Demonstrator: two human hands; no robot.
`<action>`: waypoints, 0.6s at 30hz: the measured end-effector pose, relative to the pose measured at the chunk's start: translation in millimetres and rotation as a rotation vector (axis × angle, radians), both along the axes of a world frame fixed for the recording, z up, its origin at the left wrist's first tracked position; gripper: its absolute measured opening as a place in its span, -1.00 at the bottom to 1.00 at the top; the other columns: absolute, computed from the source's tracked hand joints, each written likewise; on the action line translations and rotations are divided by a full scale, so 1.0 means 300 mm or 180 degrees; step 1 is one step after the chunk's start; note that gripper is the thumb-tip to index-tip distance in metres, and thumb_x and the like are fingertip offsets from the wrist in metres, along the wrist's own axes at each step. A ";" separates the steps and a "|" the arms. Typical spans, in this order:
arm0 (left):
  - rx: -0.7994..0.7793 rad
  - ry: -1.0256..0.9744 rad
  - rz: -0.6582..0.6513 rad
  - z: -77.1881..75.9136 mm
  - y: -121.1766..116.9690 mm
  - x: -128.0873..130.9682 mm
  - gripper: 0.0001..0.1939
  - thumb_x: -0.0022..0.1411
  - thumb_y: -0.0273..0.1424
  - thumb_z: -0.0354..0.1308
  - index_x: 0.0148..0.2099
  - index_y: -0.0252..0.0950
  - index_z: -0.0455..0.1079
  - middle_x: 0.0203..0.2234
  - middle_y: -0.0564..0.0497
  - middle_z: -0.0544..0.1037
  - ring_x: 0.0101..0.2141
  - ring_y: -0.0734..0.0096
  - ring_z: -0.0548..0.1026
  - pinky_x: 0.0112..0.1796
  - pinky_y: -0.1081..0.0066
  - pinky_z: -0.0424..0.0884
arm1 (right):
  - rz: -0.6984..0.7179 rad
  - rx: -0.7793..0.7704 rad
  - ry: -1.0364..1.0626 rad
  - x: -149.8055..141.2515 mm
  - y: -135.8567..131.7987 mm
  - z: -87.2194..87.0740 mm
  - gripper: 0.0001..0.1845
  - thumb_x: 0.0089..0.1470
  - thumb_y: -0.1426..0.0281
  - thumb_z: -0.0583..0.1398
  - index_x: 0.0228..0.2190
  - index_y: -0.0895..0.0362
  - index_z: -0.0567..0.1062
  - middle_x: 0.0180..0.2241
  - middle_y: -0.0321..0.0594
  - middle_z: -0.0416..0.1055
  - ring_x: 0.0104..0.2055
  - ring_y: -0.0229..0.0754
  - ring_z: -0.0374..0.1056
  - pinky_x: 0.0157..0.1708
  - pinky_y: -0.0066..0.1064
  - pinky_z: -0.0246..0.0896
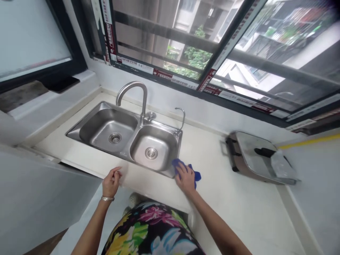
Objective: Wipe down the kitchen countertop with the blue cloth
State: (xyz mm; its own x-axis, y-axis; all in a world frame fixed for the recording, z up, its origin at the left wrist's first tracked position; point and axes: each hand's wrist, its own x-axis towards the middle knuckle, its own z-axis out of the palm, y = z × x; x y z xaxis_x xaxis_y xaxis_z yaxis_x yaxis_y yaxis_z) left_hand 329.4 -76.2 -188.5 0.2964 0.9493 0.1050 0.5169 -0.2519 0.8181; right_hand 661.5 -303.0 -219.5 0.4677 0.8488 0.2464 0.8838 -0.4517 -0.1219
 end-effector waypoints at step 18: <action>-0.0394 0.1359 0.0576 0.006 0.051 0.185 -0.62 0.29 -0.23 -0.01 0.02 -0.09 0.54 -0.32 0.00 0.66 -0.42 0.29 0.45 -0.38 0.37 0.19 | -0.1339 0.0103 -0.0492 0.006 -0.773 -0.078 -0.34 0.08 0.34 0.08 0.24 -0.06 0.29 0.21 -0.13 0.32 0.13 0.24 0.25 0.07 0.12 0.17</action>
State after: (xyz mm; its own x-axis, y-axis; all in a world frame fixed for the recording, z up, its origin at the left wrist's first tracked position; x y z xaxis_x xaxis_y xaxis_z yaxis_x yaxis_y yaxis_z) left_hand 384.9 -60.8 -186.8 0.1173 0.9873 -0.1073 0.8398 -0.0409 0.5413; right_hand 663.4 -534.9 -242.8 0.7262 0.5832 0.3639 0.6330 -0.7738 -0.0230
